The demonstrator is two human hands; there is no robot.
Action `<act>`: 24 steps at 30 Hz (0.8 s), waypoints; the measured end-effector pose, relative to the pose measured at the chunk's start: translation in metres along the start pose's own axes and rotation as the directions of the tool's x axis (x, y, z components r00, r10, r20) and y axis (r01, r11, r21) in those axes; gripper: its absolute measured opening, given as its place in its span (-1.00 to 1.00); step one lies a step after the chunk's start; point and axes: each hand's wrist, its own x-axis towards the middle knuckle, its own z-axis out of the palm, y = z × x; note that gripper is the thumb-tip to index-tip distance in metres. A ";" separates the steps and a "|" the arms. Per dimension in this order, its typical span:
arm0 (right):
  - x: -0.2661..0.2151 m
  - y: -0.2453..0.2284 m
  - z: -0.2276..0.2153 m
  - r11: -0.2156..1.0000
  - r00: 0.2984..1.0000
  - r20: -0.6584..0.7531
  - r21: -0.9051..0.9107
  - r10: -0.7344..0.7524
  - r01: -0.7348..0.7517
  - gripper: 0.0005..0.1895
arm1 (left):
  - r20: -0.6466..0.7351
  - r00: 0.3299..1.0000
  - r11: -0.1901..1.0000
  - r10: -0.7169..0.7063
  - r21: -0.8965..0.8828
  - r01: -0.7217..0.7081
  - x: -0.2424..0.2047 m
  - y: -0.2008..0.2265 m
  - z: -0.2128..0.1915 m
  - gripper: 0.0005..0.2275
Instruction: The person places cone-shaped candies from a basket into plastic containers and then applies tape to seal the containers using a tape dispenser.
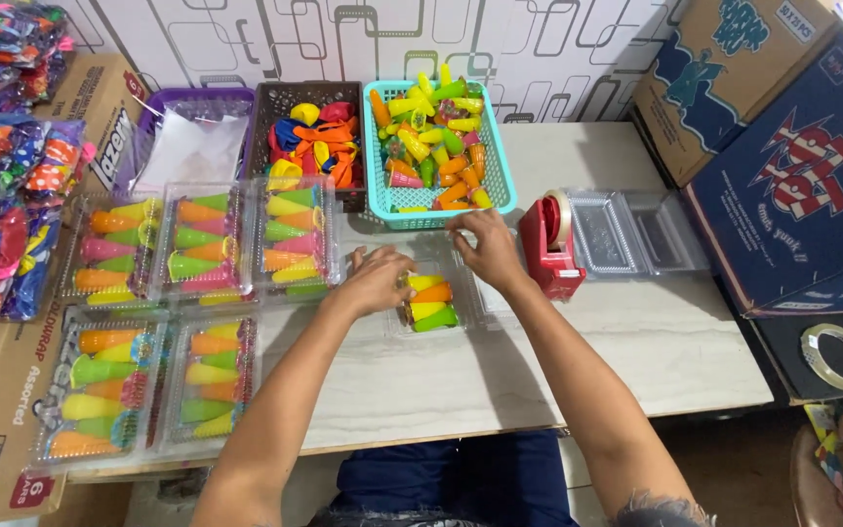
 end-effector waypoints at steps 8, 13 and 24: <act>-0.013 -0.049 -0.031 0.980 0.879 0.465 0.198 -0.102 0.009 -0.72 | 0.202 0.979 0.998 0.036 0.035 -0.044 -0.039 0.046 -0.035 -0.06; -0.031 -0.052 -0.034 0.992 0.807 0.577 0.071 -0.126 0.103 -0.43 | 0.132 0.985 0.991 0.113 0.058 -0.122 -0.041 0.030 -0.015 -0.02; -0.045 -0.045 -0.035 0.979 0.815 0.560 -0.031 -0.149 0.200 -0.37 | 0.021 0.970 0.968 0.241 0.061 -0.242 -0.030 0.012 0.009 -0.33</act>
